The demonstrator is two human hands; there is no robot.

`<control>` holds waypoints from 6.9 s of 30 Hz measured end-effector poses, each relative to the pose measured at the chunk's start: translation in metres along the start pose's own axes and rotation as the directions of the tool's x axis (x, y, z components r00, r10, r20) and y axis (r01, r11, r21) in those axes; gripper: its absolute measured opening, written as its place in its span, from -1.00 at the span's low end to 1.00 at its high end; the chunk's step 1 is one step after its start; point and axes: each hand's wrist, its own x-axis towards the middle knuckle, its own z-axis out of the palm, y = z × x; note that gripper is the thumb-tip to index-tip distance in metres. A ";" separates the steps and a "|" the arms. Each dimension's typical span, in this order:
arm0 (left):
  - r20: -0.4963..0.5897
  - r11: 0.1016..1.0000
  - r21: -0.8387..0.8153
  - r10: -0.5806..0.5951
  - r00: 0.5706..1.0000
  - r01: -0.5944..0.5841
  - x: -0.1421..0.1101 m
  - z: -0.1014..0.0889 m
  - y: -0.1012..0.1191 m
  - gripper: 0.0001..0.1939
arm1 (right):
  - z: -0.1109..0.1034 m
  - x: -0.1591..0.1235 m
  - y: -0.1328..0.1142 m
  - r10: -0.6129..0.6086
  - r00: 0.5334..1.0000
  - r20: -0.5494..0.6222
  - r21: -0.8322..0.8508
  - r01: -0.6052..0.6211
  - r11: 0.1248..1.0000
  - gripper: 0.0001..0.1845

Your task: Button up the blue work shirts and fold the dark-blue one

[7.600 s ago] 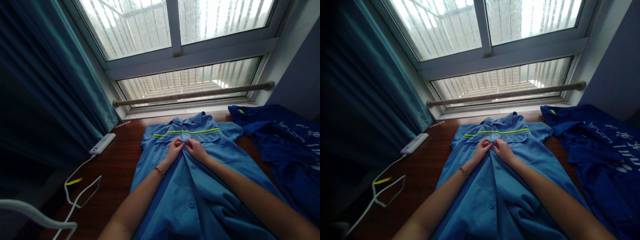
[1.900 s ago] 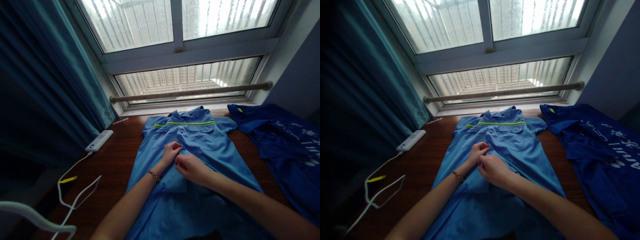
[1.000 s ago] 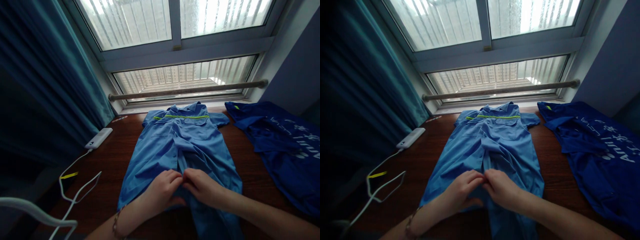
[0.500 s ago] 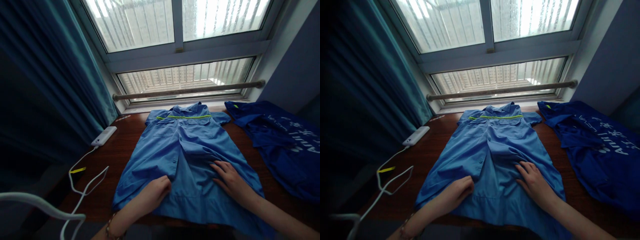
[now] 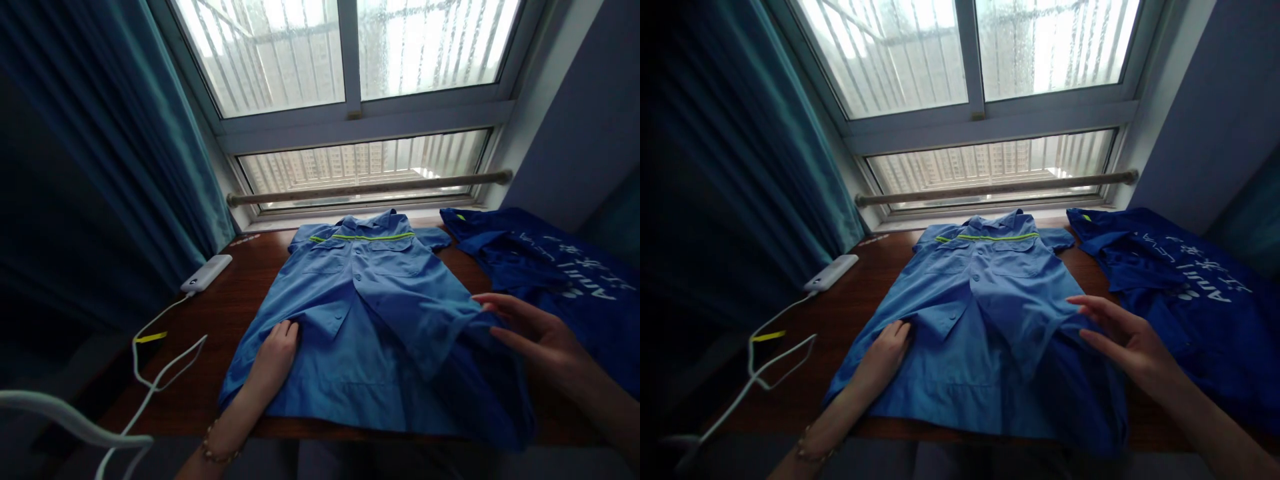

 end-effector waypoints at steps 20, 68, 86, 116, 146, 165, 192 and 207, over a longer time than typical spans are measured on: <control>0.274 0.697 -0.716 0.241 0.931 0.030 -0.045 -0.091 0.019 -0.85 | 0.102 -0.014 -0.013 -0.385 0.721 0.576 -0.447 0.672 0.591 -0.77; 0.408 0.270 -0.911 0.476 0.779 0.312 0.097 0.020 0.097 -0.71 | 0.152 0.065 0.031 0.076 0.948 0.309 -0.046 -0.065 0.997 -0.83; 0.354 0.017 -0.924 0.416 0.838 0.382 0.100 0.022 0.096 -0.64 | 0.147 0.077 0.033 0.275 0.748 0.604 0.522 -0.632 0.573 -0.80; 0.266 -0.025 -0.958 0.296 0.918 0.286 0.086 0.015 0.104 -0.67 | 0.147 0.068 0.027 0.064 0.933 0.354 0.470 -0.236 0.851 -0.75; 0.298 -0.172 -0.933 0.122 0.947 0.315 0.080 0.021 0.109 -0.61 | 0.160 0.067 0.030 0.010 0.944 0.329 0.194 -0.078 0.978 -0.63; 0.121 0.066 -0.992 0.247 0.961 0.108 0.074 0.019 0.114 -0.70 | 0.163 0.073 0.040 0.060 0.885 0.461 0.312 -0.225 0.923 -0.55; 0.353 -0.336 -0.866 0.115 0.928 0.371 0.078 0.021 0.116 -0.72 | 0.162 0.055 0.025 -0.182 0.928 0.326 0.041 0.178 0.983 -0.90; 0.121 0.006 -0.992 0.263 0.957 0.124 0.077 0.012 0.111 -0.69 | 0.159 0.071 0.032 0.051 0.863 0.503 0.420 -0.295 0.858 -0.58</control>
